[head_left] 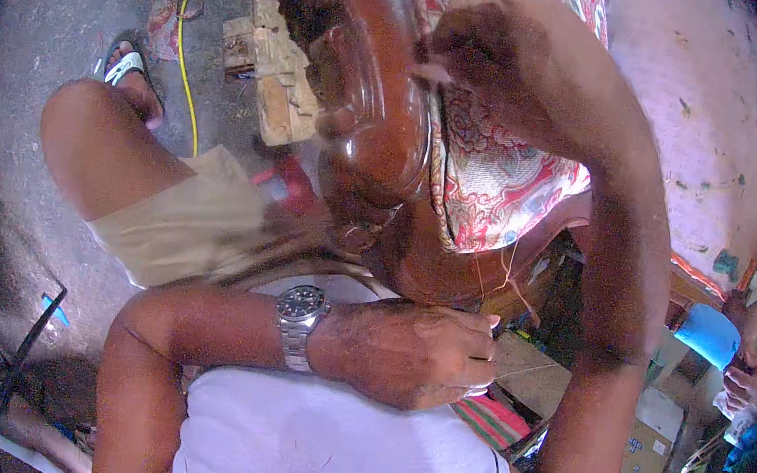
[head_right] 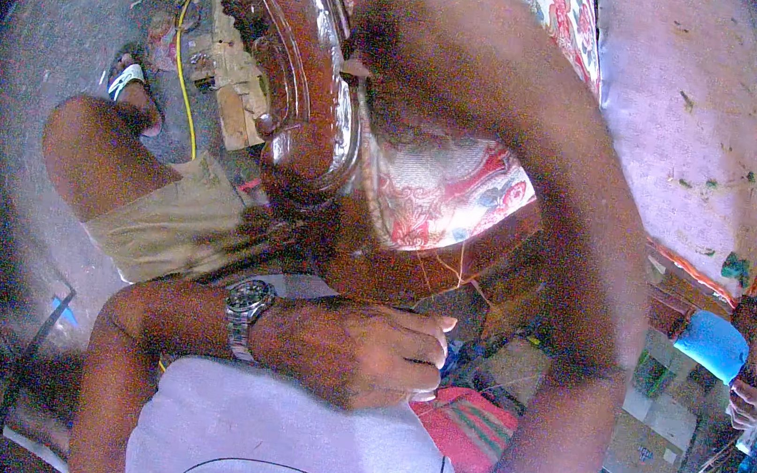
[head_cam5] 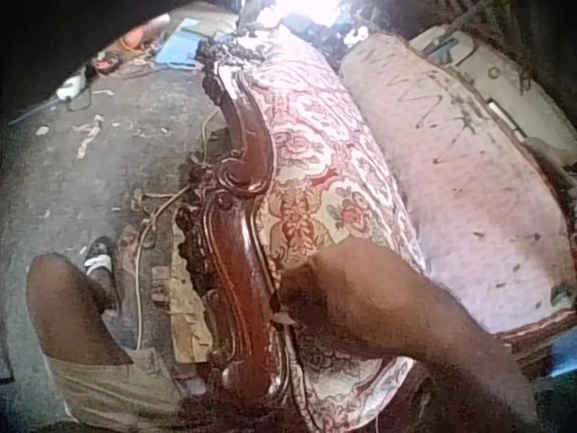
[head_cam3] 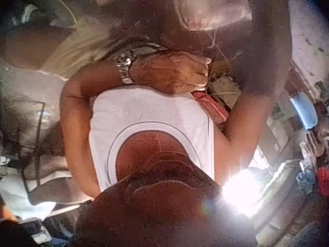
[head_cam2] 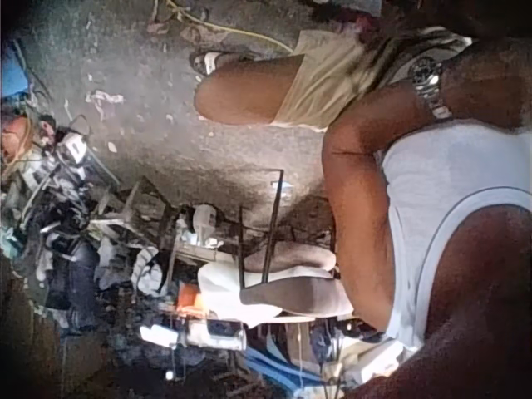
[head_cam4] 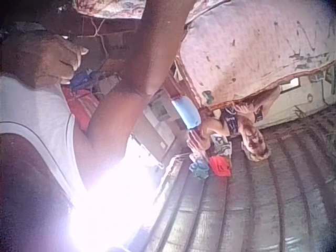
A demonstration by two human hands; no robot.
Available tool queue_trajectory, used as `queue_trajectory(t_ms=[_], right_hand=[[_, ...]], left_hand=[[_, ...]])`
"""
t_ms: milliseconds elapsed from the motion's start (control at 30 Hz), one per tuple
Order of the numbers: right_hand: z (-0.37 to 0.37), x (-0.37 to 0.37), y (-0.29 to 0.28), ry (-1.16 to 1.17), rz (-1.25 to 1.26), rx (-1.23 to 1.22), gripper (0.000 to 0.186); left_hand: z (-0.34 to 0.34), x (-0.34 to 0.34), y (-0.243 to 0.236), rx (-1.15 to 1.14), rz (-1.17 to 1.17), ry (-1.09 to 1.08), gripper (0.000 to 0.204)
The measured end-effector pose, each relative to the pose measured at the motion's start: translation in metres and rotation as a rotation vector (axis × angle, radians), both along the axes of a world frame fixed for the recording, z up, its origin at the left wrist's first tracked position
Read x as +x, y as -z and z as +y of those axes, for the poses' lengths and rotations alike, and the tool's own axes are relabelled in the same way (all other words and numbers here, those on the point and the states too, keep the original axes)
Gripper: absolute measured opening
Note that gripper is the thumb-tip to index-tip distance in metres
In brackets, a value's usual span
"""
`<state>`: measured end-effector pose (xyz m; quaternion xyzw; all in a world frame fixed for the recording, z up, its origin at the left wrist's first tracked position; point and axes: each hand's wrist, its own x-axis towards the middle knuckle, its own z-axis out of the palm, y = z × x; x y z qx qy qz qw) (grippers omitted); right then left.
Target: Repairing and reupholstering a couch using a needle, thread, and pliers.
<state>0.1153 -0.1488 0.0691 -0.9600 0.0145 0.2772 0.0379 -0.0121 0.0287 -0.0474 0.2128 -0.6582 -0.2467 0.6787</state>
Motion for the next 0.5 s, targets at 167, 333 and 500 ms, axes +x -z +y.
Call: queue_trajectory(t_ms=[167,333,500], right_hand=[[0.007,-0.018,-0.021,0.023,-0.045,0.003,0.020],[-0.010,-0.023,-0.016,-0.255,-0.289,0.037,0.015],[-0.013,-0.018,-0.006,-0.221,-0.343,0.133,0.014]], left_hand=[[0.001,0.001,0.000,-0.008,-0.056,-0.015,0.014],[0.001,0.002,-0.003,0.076,0.007,0.069,0.012],[0.002,-0.001,-0.003,0.134,0.075,0.083,0.010]])
